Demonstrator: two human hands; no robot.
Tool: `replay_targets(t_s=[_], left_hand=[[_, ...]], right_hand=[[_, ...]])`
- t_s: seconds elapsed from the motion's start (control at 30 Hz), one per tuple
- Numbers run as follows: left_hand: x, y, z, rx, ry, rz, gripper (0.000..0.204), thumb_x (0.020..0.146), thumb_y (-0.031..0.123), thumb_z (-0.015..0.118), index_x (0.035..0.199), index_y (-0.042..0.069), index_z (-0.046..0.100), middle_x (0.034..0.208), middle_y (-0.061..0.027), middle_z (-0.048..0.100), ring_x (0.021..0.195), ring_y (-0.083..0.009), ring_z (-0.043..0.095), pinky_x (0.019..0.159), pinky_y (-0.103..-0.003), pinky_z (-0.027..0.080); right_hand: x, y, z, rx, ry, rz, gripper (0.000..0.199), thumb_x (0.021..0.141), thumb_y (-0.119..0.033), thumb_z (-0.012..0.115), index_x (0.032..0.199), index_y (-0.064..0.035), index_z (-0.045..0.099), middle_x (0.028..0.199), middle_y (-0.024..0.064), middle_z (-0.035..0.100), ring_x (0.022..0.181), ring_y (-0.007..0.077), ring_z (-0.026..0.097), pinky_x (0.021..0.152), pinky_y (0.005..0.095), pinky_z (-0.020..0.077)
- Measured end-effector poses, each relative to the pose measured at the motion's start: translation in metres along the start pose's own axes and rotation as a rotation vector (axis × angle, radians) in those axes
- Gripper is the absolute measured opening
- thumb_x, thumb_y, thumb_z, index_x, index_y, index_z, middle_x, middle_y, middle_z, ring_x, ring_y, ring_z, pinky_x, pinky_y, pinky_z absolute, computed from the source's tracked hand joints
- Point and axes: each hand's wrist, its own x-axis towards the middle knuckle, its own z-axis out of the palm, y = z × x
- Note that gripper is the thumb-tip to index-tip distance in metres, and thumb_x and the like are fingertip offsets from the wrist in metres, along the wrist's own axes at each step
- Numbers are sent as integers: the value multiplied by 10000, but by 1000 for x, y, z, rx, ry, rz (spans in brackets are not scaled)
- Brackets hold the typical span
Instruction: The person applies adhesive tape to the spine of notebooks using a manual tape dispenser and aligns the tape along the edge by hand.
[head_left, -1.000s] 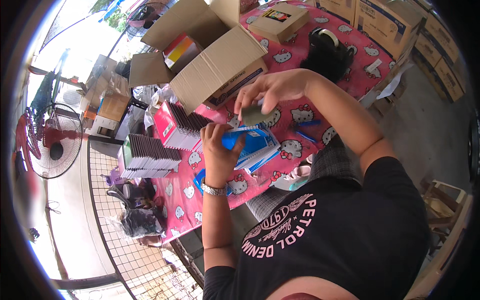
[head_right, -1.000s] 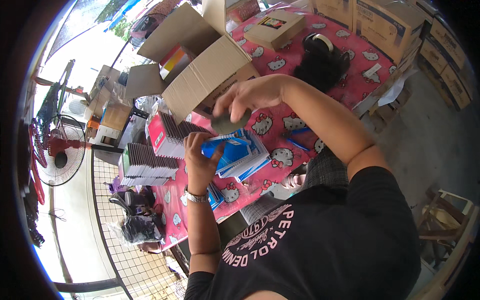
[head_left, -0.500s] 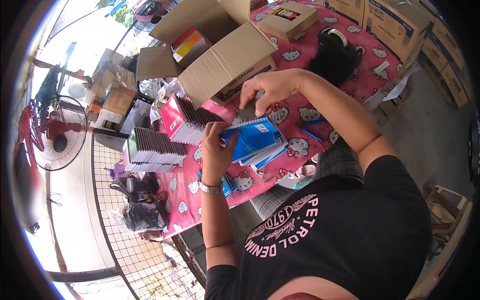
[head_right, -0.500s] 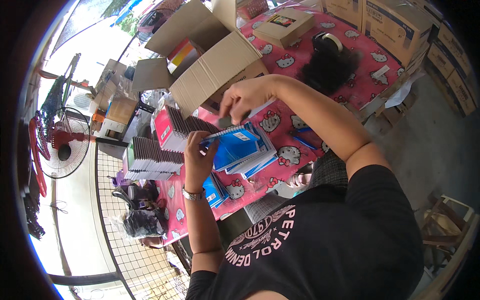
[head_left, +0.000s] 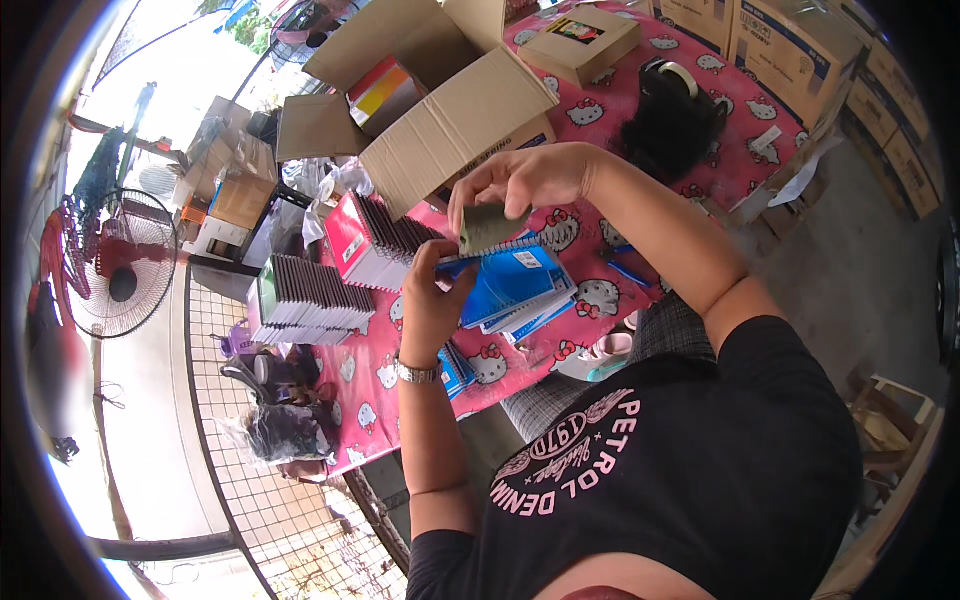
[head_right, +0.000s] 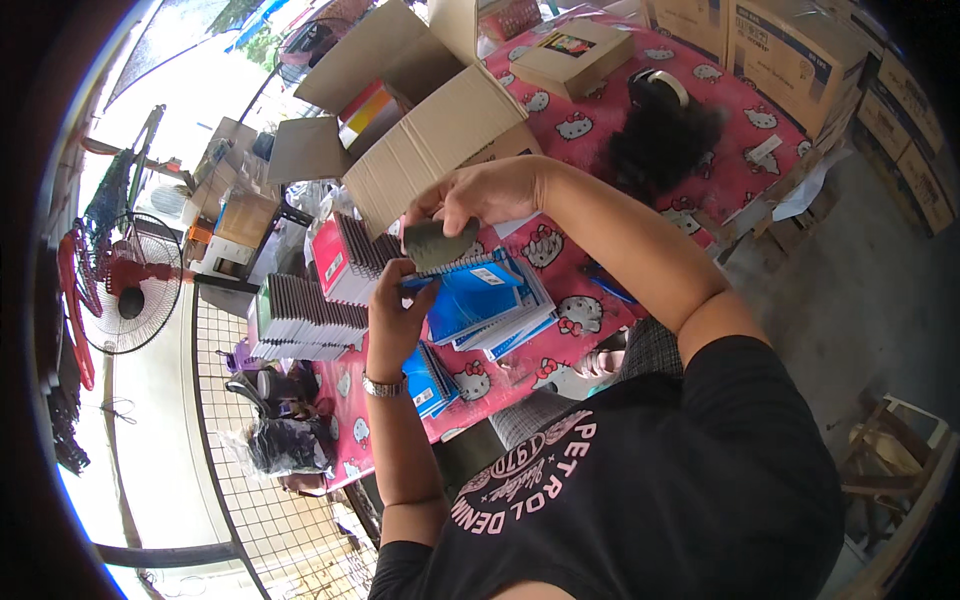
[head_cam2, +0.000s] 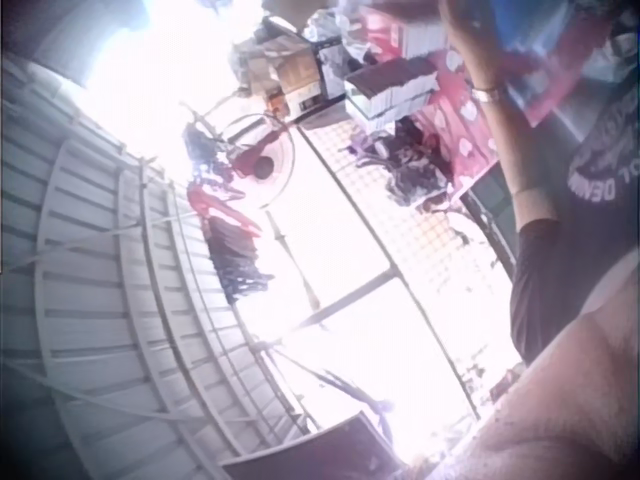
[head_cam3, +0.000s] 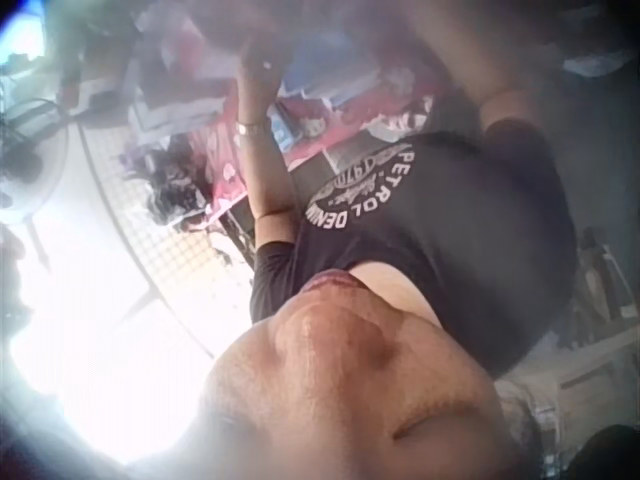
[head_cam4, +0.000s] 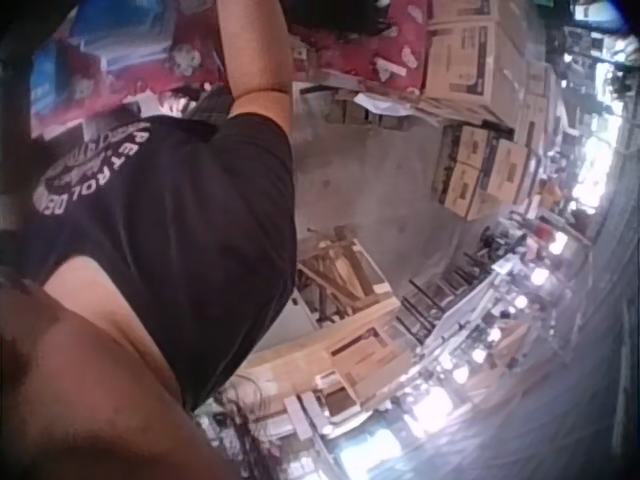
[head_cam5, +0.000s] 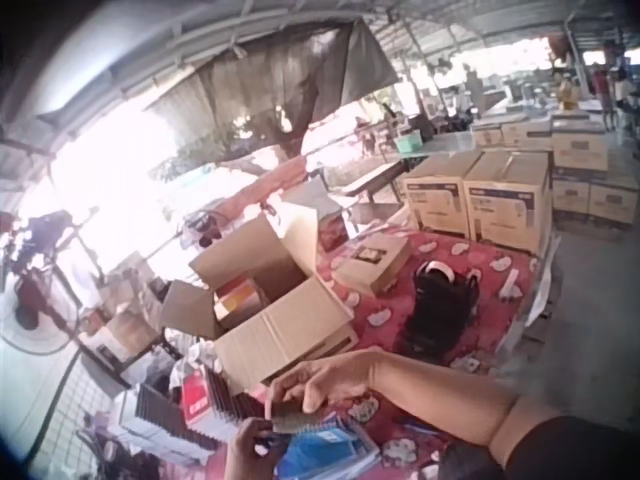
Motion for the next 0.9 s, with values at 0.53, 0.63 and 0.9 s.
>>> replay_targets(t_s=[0.53, 0.63, 0.9], left_hand=[[5, -7, -6, -62, 19, -86, 234, 862, 50, 718, 1071, -10, 633, 866, -66, 689, 746, -93, 645, 671, -245, 512], [3, -14, -2, -168, 81, -81, 215, 895, 41, 687, 1097, -17, 641, 863, -57, 684, 748, -100, 653, 668, -245, 521], [-19, -25, 16, -423, 266, -303, 207, 960, 94, 652, 1110, -47, 637, 905, -53, 682, 743, -113, 664, 679, -226, 541]], right_hand=[[-7, 46, -20, -373, 313, 201, 395, 774, -267, 695, 1082, -19, 697, 1023, 68, 688, 944, 162, 636, 873, 286, 469], [-47, 105, -43, -840, 651, 591, 424, 787, -382, 747, 1076, -74, 714, 1034, 108, 691, 1093, 248, 597, 937, 351, 456], [-86, 141, 20, -1174, 1465, -240, 504, 799, -291, 762, 1255, -160, 592, 1330, 138, 534, 1213, 360, 488, 1037, 487, 355]])
